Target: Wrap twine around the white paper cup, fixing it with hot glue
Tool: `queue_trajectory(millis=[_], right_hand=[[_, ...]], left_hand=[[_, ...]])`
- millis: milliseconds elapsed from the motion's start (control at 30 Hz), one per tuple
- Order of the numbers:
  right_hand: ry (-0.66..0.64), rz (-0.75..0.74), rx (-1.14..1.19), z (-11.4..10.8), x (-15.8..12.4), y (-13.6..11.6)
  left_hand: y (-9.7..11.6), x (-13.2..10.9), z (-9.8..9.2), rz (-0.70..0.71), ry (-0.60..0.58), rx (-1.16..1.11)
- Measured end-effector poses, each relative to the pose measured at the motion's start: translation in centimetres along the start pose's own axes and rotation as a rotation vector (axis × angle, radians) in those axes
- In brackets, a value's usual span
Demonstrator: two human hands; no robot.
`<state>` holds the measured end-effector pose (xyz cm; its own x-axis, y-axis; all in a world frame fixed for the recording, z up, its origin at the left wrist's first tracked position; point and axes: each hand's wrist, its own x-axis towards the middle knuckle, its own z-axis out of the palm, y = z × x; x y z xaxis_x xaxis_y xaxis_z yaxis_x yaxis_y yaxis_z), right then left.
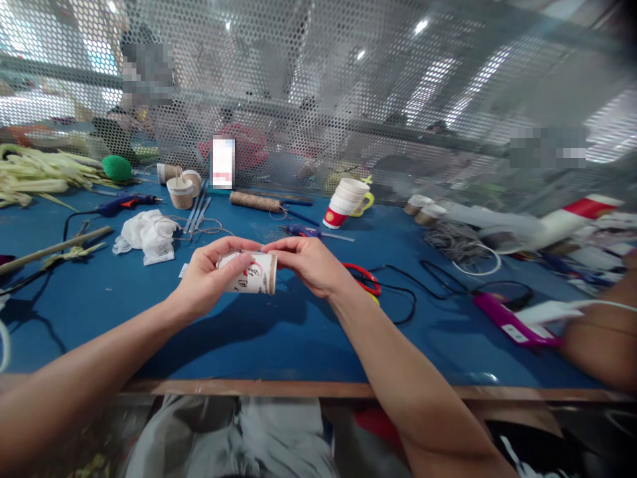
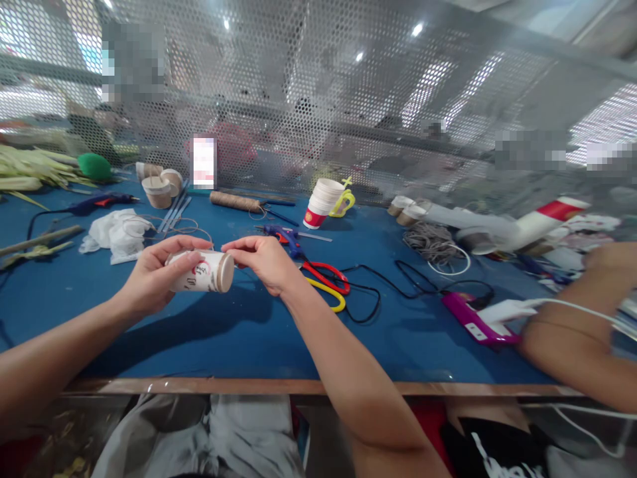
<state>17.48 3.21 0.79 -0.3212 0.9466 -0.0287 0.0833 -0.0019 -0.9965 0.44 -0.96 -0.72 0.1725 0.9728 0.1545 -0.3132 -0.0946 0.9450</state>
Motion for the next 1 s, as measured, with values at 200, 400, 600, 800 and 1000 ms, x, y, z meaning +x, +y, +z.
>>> queue_trajectory(millis=[200,400,600,800,1000], right_hand=[[-0.007,0.021,0.028,0.0,0.3,0.3],[-0.002,0.051,0.047,0.1,0.3,0.3],[0.001,0.078,0.051,0.2,0.4,0.3],[0.068,0.015,-0.105,0.1,0.5,0.5],[0.226,-0.253,-0.424,-0.2,-0.7,-1.0]], left_hand=[[0.3,0.2,0.3,-0.072,0.044,-0.121],[0.3,0.4,0.3,-0.103,0.071,-0.151],[0.4,0.4,0.4,-0.115,0.093,-0.155],[0.5,0.6,0.4,-0.074,0.107,-0.139],[0.1,0.9,0.0,0.007,0.169,-0.008]])
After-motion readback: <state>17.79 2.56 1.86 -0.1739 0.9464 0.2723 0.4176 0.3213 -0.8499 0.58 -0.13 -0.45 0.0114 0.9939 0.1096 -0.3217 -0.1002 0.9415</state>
